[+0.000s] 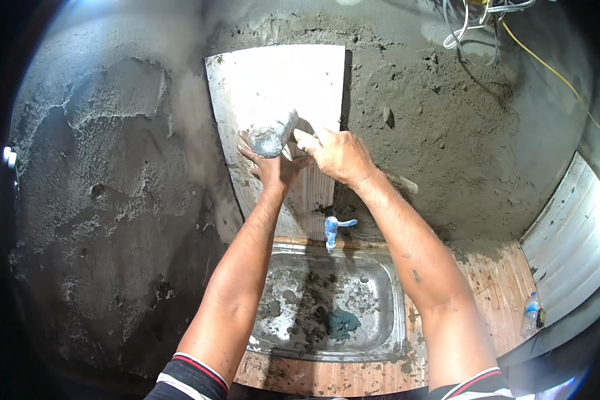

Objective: The person applies mortar to the back of a tile, presses the tile onto the wall above a sink, and uses a rubber mallet to secure it. The person then checks the alignment with a spirit level, cleans the tile surface with a sponge, and repeats the process with more mortar.

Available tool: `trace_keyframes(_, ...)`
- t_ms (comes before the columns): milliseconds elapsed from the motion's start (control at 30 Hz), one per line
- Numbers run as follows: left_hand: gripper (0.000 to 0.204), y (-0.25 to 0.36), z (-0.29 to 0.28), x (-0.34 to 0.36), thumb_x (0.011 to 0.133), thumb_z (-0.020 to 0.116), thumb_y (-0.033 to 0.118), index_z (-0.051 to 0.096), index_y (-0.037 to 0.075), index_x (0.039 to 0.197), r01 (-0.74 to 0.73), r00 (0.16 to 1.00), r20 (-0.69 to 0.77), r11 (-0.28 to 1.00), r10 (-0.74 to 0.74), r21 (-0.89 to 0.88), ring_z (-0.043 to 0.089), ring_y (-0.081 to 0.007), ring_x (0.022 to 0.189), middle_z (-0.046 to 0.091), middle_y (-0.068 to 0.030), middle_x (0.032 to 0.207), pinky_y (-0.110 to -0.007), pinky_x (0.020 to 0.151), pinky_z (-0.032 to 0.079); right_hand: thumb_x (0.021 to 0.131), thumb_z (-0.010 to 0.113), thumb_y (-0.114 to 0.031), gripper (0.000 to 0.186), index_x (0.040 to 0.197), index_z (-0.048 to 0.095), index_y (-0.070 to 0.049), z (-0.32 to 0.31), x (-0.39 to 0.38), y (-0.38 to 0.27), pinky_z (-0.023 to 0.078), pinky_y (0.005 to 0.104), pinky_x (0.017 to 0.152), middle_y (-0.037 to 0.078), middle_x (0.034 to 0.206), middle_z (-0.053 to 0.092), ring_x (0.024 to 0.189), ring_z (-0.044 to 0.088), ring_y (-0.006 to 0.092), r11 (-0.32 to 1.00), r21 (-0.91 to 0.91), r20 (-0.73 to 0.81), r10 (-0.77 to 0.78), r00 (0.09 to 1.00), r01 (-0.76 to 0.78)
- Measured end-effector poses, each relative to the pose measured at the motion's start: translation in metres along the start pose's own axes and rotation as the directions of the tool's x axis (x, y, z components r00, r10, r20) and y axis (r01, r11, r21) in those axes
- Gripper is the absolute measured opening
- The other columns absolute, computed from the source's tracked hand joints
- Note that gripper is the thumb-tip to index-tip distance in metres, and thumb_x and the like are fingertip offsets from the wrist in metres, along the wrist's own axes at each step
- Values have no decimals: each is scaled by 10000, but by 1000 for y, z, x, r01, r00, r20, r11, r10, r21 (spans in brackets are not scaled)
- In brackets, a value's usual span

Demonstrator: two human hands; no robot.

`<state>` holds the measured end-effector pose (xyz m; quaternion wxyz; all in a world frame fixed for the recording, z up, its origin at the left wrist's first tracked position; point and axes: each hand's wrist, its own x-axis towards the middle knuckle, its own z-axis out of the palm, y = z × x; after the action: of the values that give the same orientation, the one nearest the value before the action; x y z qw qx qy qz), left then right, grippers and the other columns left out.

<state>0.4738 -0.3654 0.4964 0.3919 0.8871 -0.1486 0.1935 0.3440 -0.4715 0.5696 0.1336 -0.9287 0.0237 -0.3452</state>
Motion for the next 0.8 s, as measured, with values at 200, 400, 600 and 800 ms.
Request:
trace_keyframes(200,1518,-1,4,1,519,970,544,41,133,1647,-12,1000,-2,1000,12,-13,-40,-529,1530,-114,-220,1685,-763,1113,267,1038,528,-468,434,1127,677,-70,-2,2,-2,547,480,777,203,917,711,881,697,415,995,-99,2,-23,1000,23)
trace_keyframes(400,1559,-4,11,6,518,984,513,-16,104,1643,-13,999,-45,1000,12,-22,-35,-525,1534,-133,-228,1685,-765,1077,310,1019,578,-383,371,1177,668,-60,2,7,20,540,484,757,229,939,700,883,686,440,998,34,-51,-58,997,59)
trace_keyframes(600,1619,-5,24,2,508,955,597,-103,93,1625,-48,998,-44,998,49,27,-20,-563,1515,-162,-277,1661,-791,1027,357,1006,612,-356,362,1069,677,-5,-21,-23,26,542,447,733,242,886,703,839,705,409,997,78,-47,-24,999,27)
trace_keyframes(800,1525,-36,22,7,604,961,495,-95,73,1622,-198,973,-97,975,207,98,-8,-590,1502,-140,-327,1644,-749,1133,262,998,610,-395,402,988,696,-2,-32,-62,52,553,473,736,233,891,722,832,712,415,991,99,18,89,996,-90)
